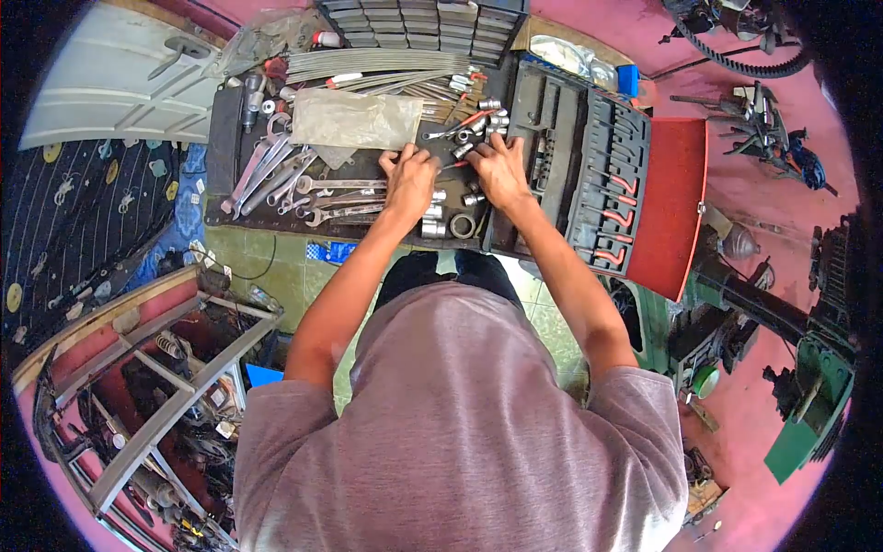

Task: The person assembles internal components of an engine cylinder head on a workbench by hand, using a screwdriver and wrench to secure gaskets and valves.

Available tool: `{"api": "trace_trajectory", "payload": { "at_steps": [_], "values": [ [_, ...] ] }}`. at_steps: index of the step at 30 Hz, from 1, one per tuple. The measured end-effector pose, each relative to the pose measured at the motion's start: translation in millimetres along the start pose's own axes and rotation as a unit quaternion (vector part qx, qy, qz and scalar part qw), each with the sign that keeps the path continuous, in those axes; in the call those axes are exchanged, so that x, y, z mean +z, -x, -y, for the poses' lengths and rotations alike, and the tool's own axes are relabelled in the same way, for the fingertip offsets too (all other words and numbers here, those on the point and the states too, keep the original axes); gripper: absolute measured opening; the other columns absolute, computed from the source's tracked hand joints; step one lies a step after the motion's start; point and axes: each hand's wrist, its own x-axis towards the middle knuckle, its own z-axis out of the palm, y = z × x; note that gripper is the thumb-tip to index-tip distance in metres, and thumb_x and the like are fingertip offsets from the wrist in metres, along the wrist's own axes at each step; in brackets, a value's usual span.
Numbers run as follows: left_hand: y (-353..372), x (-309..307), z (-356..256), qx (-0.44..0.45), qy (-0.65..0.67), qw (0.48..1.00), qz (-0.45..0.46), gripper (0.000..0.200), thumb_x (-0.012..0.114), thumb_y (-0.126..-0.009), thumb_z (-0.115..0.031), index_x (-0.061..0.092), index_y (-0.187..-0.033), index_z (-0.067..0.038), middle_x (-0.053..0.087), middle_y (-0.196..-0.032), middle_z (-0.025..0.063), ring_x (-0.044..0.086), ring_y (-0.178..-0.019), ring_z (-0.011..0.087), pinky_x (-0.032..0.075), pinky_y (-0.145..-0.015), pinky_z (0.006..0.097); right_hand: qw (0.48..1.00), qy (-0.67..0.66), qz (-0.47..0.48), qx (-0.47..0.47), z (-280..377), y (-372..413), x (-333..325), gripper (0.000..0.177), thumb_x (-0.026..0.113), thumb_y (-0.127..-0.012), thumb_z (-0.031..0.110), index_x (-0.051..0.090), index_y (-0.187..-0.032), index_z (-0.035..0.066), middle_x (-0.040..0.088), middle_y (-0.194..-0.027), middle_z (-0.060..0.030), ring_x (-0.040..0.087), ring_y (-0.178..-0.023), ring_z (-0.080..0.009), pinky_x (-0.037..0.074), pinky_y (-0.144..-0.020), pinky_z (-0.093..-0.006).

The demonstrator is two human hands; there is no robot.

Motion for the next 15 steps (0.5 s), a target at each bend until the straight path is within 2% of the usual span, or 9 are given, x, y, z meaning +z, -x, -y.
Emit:
{"api": "trace_trajectory", "payload": {
  "at_steps": [4,6,8,11,14,15],
  "values": [
    [-4,-4,-2,0.002,0.012,1.000,-0.003,0.018,0.066,-0.086,-0.007,0.077,-0.098,-0.013,0.068,-0.098,0.0020,0.058,-0.108,0.0221,0.031,-0.097,0.0516,1.000,-0.024,-0.005,0.002,-2,4,-12,0.036,0.075,-0.070,0.012,0.075,-0.106,0.014,0.067,-0.107,-0.0014,0.054,-0.111,-0.0243,0.037,-0.090,-0.0503],
    [-9,-8,-7,0.011,0.013,1.000,-0.010,0.018,0.066,-0.085,-0.006,0.077,-0.098,-0.013,0.068,-0.099,0.0016,0.058,-0.108,0.0217,0.031,-0.097,0.0517,0.999,-0.013,-0.026,0.018,-4,6,-22,0.025,0.068,-0.080,0.015,0.075,-0.104,0.015,0.067,-0.108,-0.0031,0.054,-0.116,-0.0245,0.038,-0.090,-0.0517],
    [-17,-12,-15,0.022,0.012,0.999,-0.027,0.018,0.066,-0.085,-0.005,0.077,-0.098,-0.013,0.067,-0.100,0.0015,0.058,-0.108,0.0221,0.032,-0.096,0.0518,0.999,-0.025,-0.004,0.041,-8,7,-34,0.029,0.073,-0.076,0.016,0.075,-0.105,0.014,0.066,-0.108,-0.0036,0.054,-0.115,-0.0244,0.038,-0.092,-0.0528],
    [-35,-11,-28,0.056,0.013,0.997,-0.048,0.018,0.066,-0.085,-0.004,0.077,-0.097,-0.012,0.067,-0.100,0.0022,0.057,-0.108,0.0229,0.032,-0.094,0.0523,0.994,-0.019,-0.069,0.082,-23,15,-37,0.032,0.076,-0.072,0.017,0.074,-0.104,0.015,0.065,-0.109,-0.0045,0.054,-0.115,-0.0255,0.038,-0.096,-0.0578],
    [-57,-7,-45,0.078,0.030,0.996,-0.027,0.021,0.066,-0.082,-0.001,0.075,-0.099,-0.009,0.066,-0.105,0.0050,0.056,-0.112,0.0247,0.033,-0.096,0.0563,0.990,0.011,-0.081,0.113,-41,28,-53,0.042,0.075,-0.067,0.010,0.075,-0.107,0.020,0.065,-0.108,-0.0034,0.055,-0.111,-0.0254,0.037,-0.096,-0.0548],
    [-65,-5,-53,0.099,0.032,0.993,-0.048,0.020,0.066,-0.082,-0.002,0.075,-0.099,-0.009,0.067,-0.107,0.0049,0.056,-0.112,0.0247,0.033,-0.096,0.0562,0.989,0.022,-0.072,0.129,-48,33,-59,0.041,0.075,-0.067,0.010,0.076,-0.107,0.020,0.065,-0.108,-0.0031,0.055,-0.112,-0.0253,0.036,-0.098,-0.0558]
  ]
}}
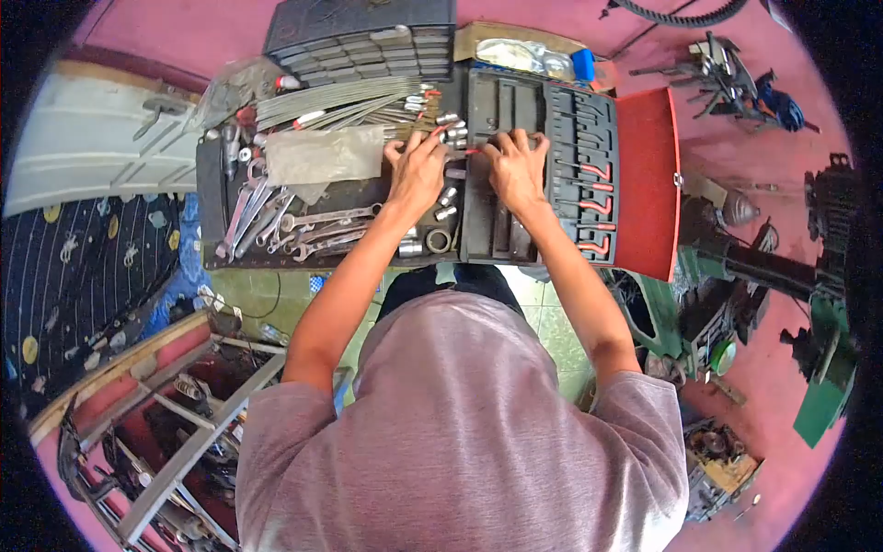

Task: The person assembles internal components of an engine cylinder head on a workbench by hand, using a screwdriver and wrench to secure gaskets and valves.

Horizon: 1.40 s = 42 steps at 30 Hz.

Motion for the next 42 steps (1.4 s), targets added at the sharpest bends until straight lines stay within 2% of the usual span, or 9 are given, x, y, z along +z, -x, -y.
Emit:
{"api": "trace_trajectory", "payload": {
  "at_steps": [5,6,7,14,21,23,31,33,42],
  "values": [
    [-48,20,-37,0.066,0.003,0.998,0.012,0.017,0.069,-0.082,-0.006,0.075,-0.098,-0.010,0.067,-0.102,0.0015,0.056,-0.114,0.0226,0.031,-0.094,0.0533,0.996,0.014,-0.079,0.048,-49,18,-4,0.025,0.067,-0.081,0.013,0.077,-0.103,0.016,0.067,-0.102,-0.0045,0.058,-0.109,-0.0263,0.032,-0.108,-0.0623],
    [-55,27,-45,0.073,0.007,0.997,0.015,0.017,0.069,-0.082,-0.006,0.075,-0.098,-0.010,0.067,-0.102,0.0015,0.056,-0.114,0.0226,0.031,-0.094,0.0533,0.993,0.033,-0.081,0.073,-58,23,-4,0.037,0.067,-0.075,0.005,0.077,-0.107,0.019,0.069,-0.104,-0.0017,0.058,-0.109,-0.0256,0.033,-0.109,-0.0580],
    [-63,35,-54,0.095,0.017,0.995,0.010,0.017,0.069,-0.082,-0.006,0.075,-0.097,-0.010,0.066,-0.101,0.0016,0.057,-0.113,0.0229,0.032,-0.093,0.0536,0.992,0.035,-0.086,0.084,-69,28,-5,0.038,0.066,-0.076,0.004,0.077,-0.108,0.019,0.068,-0.103,-0.0024,0.058,-0.109,-0.0266,0.030,-0.113,-0.0601],
    [-108,94,-105,0.167,0.061,0.984,0.023,0.018,0.069,-0.081,-0.005,0.075,-0.097,-0.009,0.065,-0.098,0.0028,0.057,-0.109,0.0242,0.034,-0.091,0.0565,0.981,0.072,-0.076,0.164,-134,61,-6,0.033,0.065,-0.079,0.007,0.079,-0.108,0.018,0.068,-0.096,-0.0062,0.058,-0.107,-0.0283,0.016,-0.124,-0.0636],
    [-124,134,-134,0.184,0.067,0.979,0.049,0.023,0.067,-0.083,-0.005,0.076,-0.104,-0.009,0.067,-0.101,0.0034,0.055,-0.111,0.0247,0.034,-0.092,0.0569,0.976,0.059,-0.070,0.198,-176,80,9,0.031,0.062,-0.080,0.005,0.079,-0.105,0.014,0.068,-0.096,-0.0085,0.058,-0.105,-0.0309,0.018,-0.124,-0.0600],
    [-123,143,-136,0.177,0.082,0.978,0.073,0.039,0.069,-0.076,0.001,0.074,-0.113,-0.009,0.065,-0.103,0.0052,0.053,-0.115,0.0263,0.032,-0.097,0.0570,0.976,0.060,-0.069,0.198,-182,82,13,0.031,0.061,-0.080,0.004,0.078,-0.104,0.013,0.070,-0.097,-0.0087,0.058,-0.104,-0.0322,0.020,-0.124,-0.0599],
    [-120,147,-144,0.192,0.052,0.978,0.057,0.030,0.065,-0.076,0.001,0.075,-0.102,-0.010,0.064,-0.102,0.0024,0.054,-0.112,0.0236,0.033,-0.096,0.0560,0.974,0.080,-0.037,0.210,-182,75,6,0.025,0.060,-0.081,0.005,0.078,-0.097,0.011,0.071,-0.091,-0.0083,0.060,-0.103,-0.0326,0.026,-0.121,-0.0576],
    [-121,146,-143,0.198,0.035,0.978,0.059,0.024,0.066,-0.084,-0.005,0.078,-0.103,-0.013,0.064,-0.098,0.0011,0.055,-0.111,0.0235,0.033,-0.095,0.0560,0.974,0.077,-0.030,0.213,-182,72,5,0.023,0.060,-0.082,0.005,0.078,-0.095,0.011,0.071,-0.091,-0.0085,0.060,-0.102,-0.0325,0.026,-0.121,-0.0573],
    [-120,147,-147,0.172,0.038,0.983,0.057,0.024,0.067,-0.082,-0.004,0.079,-0.100,-0.014,0.064,-0.098,-0.0009,0.054,-0.109,0.0217,0.032,-0.094,0.0546,0.978,0.067,-0.051,0.192,-186,67,8,0.020,0.064,-0.079,0.006,0.077,-0.093,0.012,0.073,-0.089,-0.0092,0.062,-0.100,-0.0318,0.031,-0.118,-0.0557]
  ]
}}
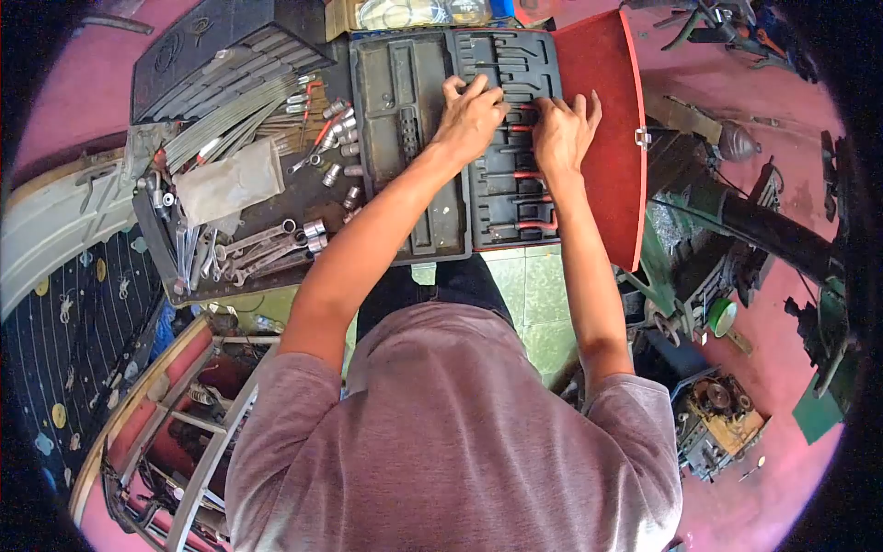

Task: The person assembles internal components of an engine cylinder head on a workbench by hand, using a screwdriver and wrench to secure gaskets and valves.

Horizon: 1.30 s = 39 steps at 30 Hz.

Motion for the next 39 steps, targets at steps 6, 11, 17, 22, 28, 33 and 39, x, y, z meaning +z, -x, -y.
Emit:
{"api": "trace_trajectory", "payload": {
  "at_steps": [6,11,17,22,28,33,39],
  "values": [
    [-1,-1,-2,-0.017,-0.012,1.000,0.007,0.020,0.067,-0.084,-0.008,0.080,-0.098,-0.014,0.065,-0.098,-0.0012,0.054,-0.109,0.0216,0.033,-0.094,0.0547,1.000,0.010,0.006,-0.012,-3,-3,2,0.021,0.063,-0.079,0.005,0.077,-0.093,0.011,0.073,-0.089,-0.0099,0.062,-0.101,-0.0334,0.032,-0.116,-0.0554],
    [1,-3,-3,-0.022,-0.037,0.999,0.010,0.018,0.067,-0.087,-0.011,0.080,-0.099,-0.015,0.066,-0.097,-0.0011,0.054,-0.109,0.0216,0.033,-0.094,0.0545,1.000,0.021,0.009,-0.019,-1,-5,1,0.020,0.061,-0.082,0.007,0.076,-0.094,0.010,0.074,-0.087,-0.0102,0.063,-0.100,-0.0336,0.033,-0.115,-0.0555],
    [0,-1,2,-0.009,-0.027,1.000,0.002,0.017,0.067,-0.088,-0.012,0.081,-0.098,-0.015,0.068,-0.097,-0.0003,0.055,-0.110,0.0227,0.034,-0.093,0.0545,0.999,0.018,-0.007,-0.026,-2,0,3,0.021,0.060,-0.082,0.007,0.076,-0.094,0.010,0.074,-0.090,-0.0107,0.063,-0.101,-0.0334,0.033,-0.114,-0.0545],
    [-2,-5,5,0.013,-0.033,0.999,0.018,0.019,0.065,-0.089,-0.011,0.081,-0.098,-0.014,0.070,-0.096,0.0011,0.057,-0.110,0.0241,0.035,-0.094,0.0542,0.998,0.034,0.039,-0.027,1,-2,0,0.020,0.059,-0.084,0.008,0.076,-0.095,0.010,0.075,-0.092,-0.0111,0.063,-0.103,-0.0334,0.033,-0.114,-0.0549],
    [-1,-9,5,0.014,-0.032,0.999,0.031,0.020,0.063,-0.091,-0.012,0.081,-0.100,-0.015,0.071,-0.097,0.0010,0.057,-0.113,0.0246,0.035,-0.097,0.0556,0.998,0.040,0.028,-0.030,1,1,6,0.018,0.061,-0.082,0.008,0.076,-0.092,0.009,0.075,-0.092,-0.0115,0.064,-0.104,-0.0335,0.033,-0.114,-0.0555],
    [-1,-11,5,0.002,-0.027,0.999,0.048,0.019,0.064,-0.089,-0.011,0.081,-0.096,-0.015,0.071,-0.097,0.0009,0.056,-0.113,0.0254,0.034,-0.096,0.0568,0.999,0.026,0.010,-0.032,1,2,8,0.016,0.062,-0.082,0.009,0.075,-0.091,0.008,0.075,-0.092,-0.0121,0.064,-0.104,-0.0336,0.033,-0.114,-0.0557],
    [-1,-10,-4,-0.029,-0.034,0.999,0.028,0.015,0.070,-0.084,-0.011,0.080,-0.093,-0.015,0.070,-0.094,0.0009,0.057,-0.112,0.0267,0.034,-0.095,0.0567,0.999,0.031,0.011,-0.029,5,3,8,0.015,0.062,-0.082,0.009,0.075,-0.090,0.008,0.075,-0.091,-0.0120,0.065,-0.102,-0.0339,0.034,-0.113,-0.0553]
  ]
}}
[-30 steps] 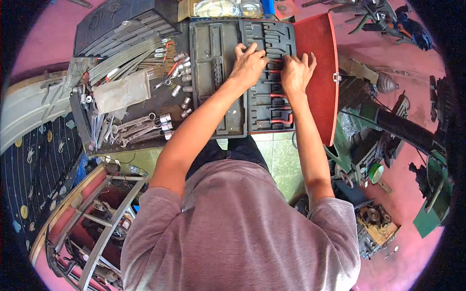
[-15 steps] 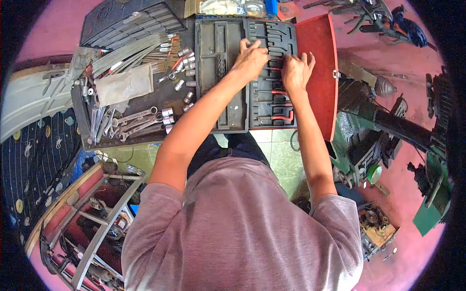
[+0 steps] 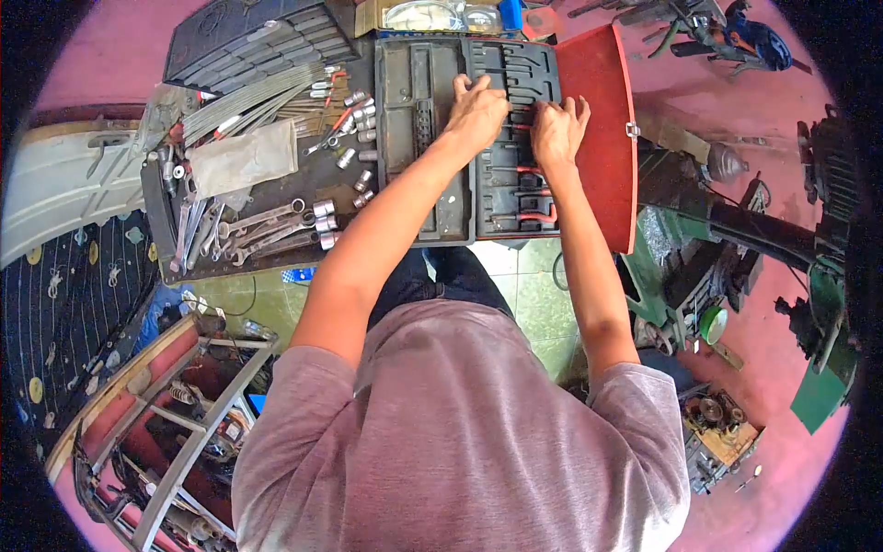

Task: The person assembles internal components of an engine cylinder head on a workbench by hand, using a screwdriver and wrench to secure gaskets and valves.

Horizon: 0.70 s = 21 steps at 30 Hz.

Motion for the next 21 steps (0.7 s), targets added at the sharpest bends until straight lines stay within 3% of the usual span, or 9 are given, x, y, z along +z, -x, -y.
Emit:
{"api": "trace_trajectory", "payload": {
  "at_steps": [8,10,13,16,18,21],
  "values": [
    [6,-9,4,-0.019,0.009,1.000,-0.017,0.012,0.072,-0.083,-0.013,0.080,-0.092,-0.016,0.070,-0.093,0.0015,0.058,-0.111,0.0266,0.035,-0.093,0.0566,0.999,0.031,0.031,0.022,17,-1,-22,0.016,0.062,-0.082,0.011,0.076,-0.090,0.011,0.076,-0.094,-0.0085,0.063,-0.105,-0.0327,0.031,-0.114,-0.0589],
    [11,-17,12,-0.023,0.000,0.999,-0.030,0.012,0.072,-0.083,-0.013,0.080,-0.092,-0.016,0.070,-0.093,0.0009,0.058,-0.110,0.0261,0.035,-0.093,0.0555,0.999,-0.021,-0.020,-0.013,32,-4,-28,0.018,0.066,-0.084,0.014,0.079,-0.095,0.016,0.077,-0.094,-0.0046,0.064,-0.102,-0.0280,0.033,-0.112,-0.0536],
    [25,-37,30,-0.043,0.056,0.990,-0.125,0.012,0.067,-0.086,-0.015,0.075,-0.077,-0.013,0.068,-0.085,0.0029,0.058,-0.100,0.0255,0.035,-0.090,0.0554,0.995,-0.073,-0.049,-0.039,64,-16,-27,0.019,0.069,-0.085,0.017,0.080,-0.100,0.019,0.077,-0.099,0.0004,0.064,-0.102,-0.0269,0.032,-0.113,-0.0538],
    [45,-62,57,-0.063,0.027,0.984,-0.165,0.010,0.069,-0.086,-0.016,0.077,-0.081,-0.013,0.070,-0.089,0.0011,0.059,-0.102,0.0244,0.035,-0.090,0.0554,0.991,-0.120,-0.026,-0.054,99,-35,-35,0.020,0.068,-0.086,0.018,0.081,-0.102,0.018,0.077,-0.095,-0.0032,0.063,-0.102,-0.0279,0.032,-0.113,-0.0558],
    [61,-76,75,-0.114,-0.004,0.987,-0.113,0.012,0.073,-0.085,-0.019,0.081,-0.095,-0.018,0.070,-0.089,-0.0028,0.059,-0.105,0.0214,0.031,-0.093,0.0513,0.983,-0.146,-0.055,-0.100,120,-46,-31,0.018,0.069,-0.085,0.017,0.081,-0.098,0.017,0.077,-0.093,-0.0034,0.063,-0.099,-0.0262,0.034,-0.112,-0.0539],
    [85,-92,100,-0.164,-0.022,0.981,-0.103,0.016,0.074,-0.085,-0.019,0.081,-0.099,-0.020,0.072,-0.094,-0.0046,0.058,-0.106,0.0216,0.031,-0.096,0.0522,0.974,-0.169,-0.027,-0.149,154,-62,-26,0.017,0.067,-0.085,0.016,0.081,-0.097,0.016,0.077,-0.090,-0.0050,0.063,-0.102,-0.0266,0.035,-0.111,-0.0535]
  ]
}}
